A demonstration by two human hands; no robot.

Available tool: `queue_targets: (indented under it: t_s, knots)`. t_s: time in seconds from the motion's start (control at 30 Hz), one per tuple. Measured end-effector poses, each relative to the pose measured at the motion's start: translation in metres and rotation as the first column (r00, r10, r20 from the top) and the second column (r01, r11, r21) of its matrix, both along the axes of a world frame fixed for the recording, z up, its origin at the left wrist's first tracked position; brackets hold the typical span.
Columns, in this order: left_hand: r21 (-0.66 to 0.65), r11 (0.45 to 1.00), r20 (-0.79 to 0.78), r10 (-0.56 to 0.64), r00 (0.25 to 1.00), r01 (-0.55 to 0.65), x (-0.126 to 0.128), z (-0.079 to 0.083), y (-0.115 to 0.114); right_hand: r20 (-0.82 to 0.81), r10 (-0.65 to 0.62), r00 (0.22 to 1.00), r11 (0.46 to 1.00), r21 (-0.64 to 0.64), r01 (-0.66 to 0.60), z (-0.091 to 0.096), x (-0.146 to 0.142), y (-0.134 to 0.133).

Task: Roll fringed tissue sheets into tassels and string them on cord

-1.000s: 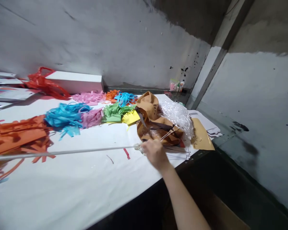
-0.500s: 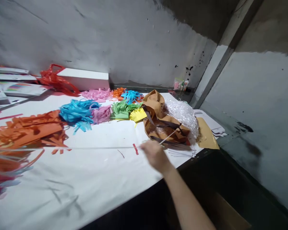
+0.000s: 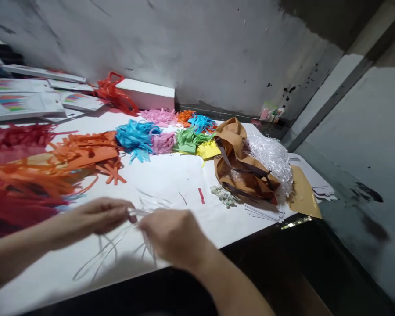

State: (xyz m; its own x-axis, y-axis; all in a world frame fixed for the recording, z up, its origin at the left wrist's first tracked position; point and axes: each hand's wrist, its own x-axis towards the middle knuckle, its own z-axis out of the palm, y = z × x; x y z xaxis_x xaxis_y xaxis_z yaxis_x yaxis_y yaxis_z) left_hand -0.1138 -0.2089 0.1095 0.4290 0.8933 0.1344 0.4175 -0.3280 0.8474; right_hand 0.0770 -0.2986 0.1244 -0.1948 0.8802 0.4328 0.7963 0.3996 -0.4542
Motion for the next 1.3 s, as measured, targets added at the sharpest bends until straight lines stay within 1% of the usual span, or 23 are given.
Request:
queue_targets:
  t_s: [0.03, 0.1, 0.17, 0.23, 0.3, 0.37, 0.4, 0.43, 0.47, 0.5, 0.53, 0.57, 0.6, 0.63, 0.67, 0.73, 0.8, 0.83, 0.9, 1.03, 1.13, 1.23, 1.3]
  knots:
    - [-0.012, 0.999, -0.031, -0.034, 0.999, 0.034, -0.003, 0.002, 0.019, -0.016, -0.029, 0.999, 1.000, 0.006, 0.029, 0.003, 0.024, 0.003]
    - [-0.100, 0.982, -0.111, -0.174, 0.979, 0.163, -0.012, 0.004, 0.055, -0.043, -0.184, 0.982, 0.982, 0.020, 0.185, 0.004, 0.080, 0.014]
    - [-0.144, 0.971, -0.215, -0.217, 0.952, 0.189, -0.022, 0.003, 0.084, -0.042, -0.371, 0.928, 0.928, 0.032, 0.372, 0.000, 0.130, 0.027]
    - [0.001, 0.991, -0.389, -0.121, 0.913, 0.132, -0.027, -0.001, 0.103, -0.018, -0.501, 0.865, 0.865, 0.029, 0.501, -0.006, 0.164, 0.036]
    - [0.213, 0.975, -0.529, 0.059, 0.847, 0.064, -0.027, -0.004, 0.111, 0.007, -0.548, 0.836, 0.836, 0.023, 0.548, -0.011, 0.175, 0.039]
    - [0.381, 0.924, -0.573, 0.220, 0.789, 0.019, -0.022, -0.005, 0.105, 0.025, -0.512, 0.859, 0.859, 0.009, 0.512, -0.014, 0.163, 0.034]
    - [0.433, 0.901, -0.555, 0.248, 0.794, 0.021, -0.017, -0.005, 0.097, 0.031, -0.466, 0.884, 0.884, -0.005, 0.467, -0.015, 0.149, 0.029]
    - [0.461, 0.886, -0.518, 0.218, 0.827, 0.056, -0.010, -0.004, 0.085, 0.035, -0.397, 0.917, 0.917, -0.026, 0.398, -0.014, 0.132, 0.023]
    - [0.471, 0.872, -0.475, 0.127, 0.871, 0.130, -0.003, -0.003, 0.070, 0.035, -0.321, 0.946, 0.945, -0.047, 0.323, -0.014, 0.112, 0.017]
    - [0.450, 0.861, -0.392, -0.048, 0.919, 0.237, 0.005, -0.002, 0.054, 0.033, -0.221, 0.975, 0.972, -0.076, 0.222, -0.012, 0.092, 0.012]
    - [0.381, 0.844, -0.300, -0.274, 0.914, 0.378, 0.012, -0.002, 0.038, 0.003, -0.066, 0.998, 0.992, -0.108, 0.066, -0.011, 0.073, 0.007]
    - [0.306, 0.803, -0.205, -0.468, 0.859, 0.511, 0.019, -0.002, 0.022, -0.045, 0.020, 0.999, 0.992, -0.121, -0.026, -0.009, 0.058, 0.003]
    - [0.243, 0.789, -0.109, -0.557, 0.824, 0.565, 0.024, -0.004, 0.009, -0.111, 0.068, 0.991, 0.989, -0.125, -0.082, -0.008, 0.047, 0.001]
    - [0.187, 0.799, -0.030, -0.577, 0.816, 0.572, 0.026, -0.006, -0.001, -0.178, 0.101, 0.979, 0.981, -0.147, -0.128, -0.007, 0.041, 0.001]
    - [0.139, 0.828, 0.023, -0.551, 0.834, 0.543, 0.026, -0.009, -0.007, -0.236, 0.103, 0.966, 0.972, -0.184, -0.149, -0.008, 0.040, 0.003]
    - [0.065, 0.911, 0.064, -0.411, 0.909, 0.408, 0.019, -0.015, -0.012, -0.263, 0.061, 0.963, 0.953, -0.270, -0.134, -0.016, 0.050, 0.012]
    - [0.016, 0.957, 0.064, -0.289, 0.955, 0.288, 0.007, -0.020, -0.010, -0.144, -0.044, 0.989, 0.958, -0.285, 0.001, -0.031, 0.067, 0.028]
    - [-0.002, 0.971, 0.065, -0.240, 0.969, 0.240, 0.000, -0.022, -0.008, -0.052, -0.118, 0.992, 0.964, -0.247, 0.102, -0.041, 0.074, 0.036]
    - [-0.021, 0.985, 0.061, -0.171, 0.983, 0.173, -0.011, -0.025, -0.008, 0.054, -0.207, 0.977, 0.955, -0.206, 0.214, -0.060, 0.081, 0.053]
    - [-0.031, 0.996, 0.033, -0.081, 0.996, 0.082, -0.019, -0.031, -0.011, 0.138, -0.245, 0.960, 0.932, -0.240, 0.273, -0.089, 0.065, 0.072]
    - [-0.050, 0.997, 0.035, -0.063, 0.997, 0.065, -0.018, -0.037, -0.013, 0.145, -0.295, 0.944, 0.912, -0.251, 0.324, -0.092, 0.054, 0.076]
    - [-0.079, 0.995, 0.075, -0.059, 0.995, 0.065, -0.016, -0.043, -0.014, 0.087, -0.327, 0.941, 0.898, -0.281, 0.339, -0.082, 0.053, 0.069]
    - [-0.105, 0.992, 0.106, -0.062, 0.992, 0.073, -0.015, -0.046, -0.015, 0.015, -0.303, 0.953, 0.899, -0.329, 0.290, -0.071, 0.049, 0.054]
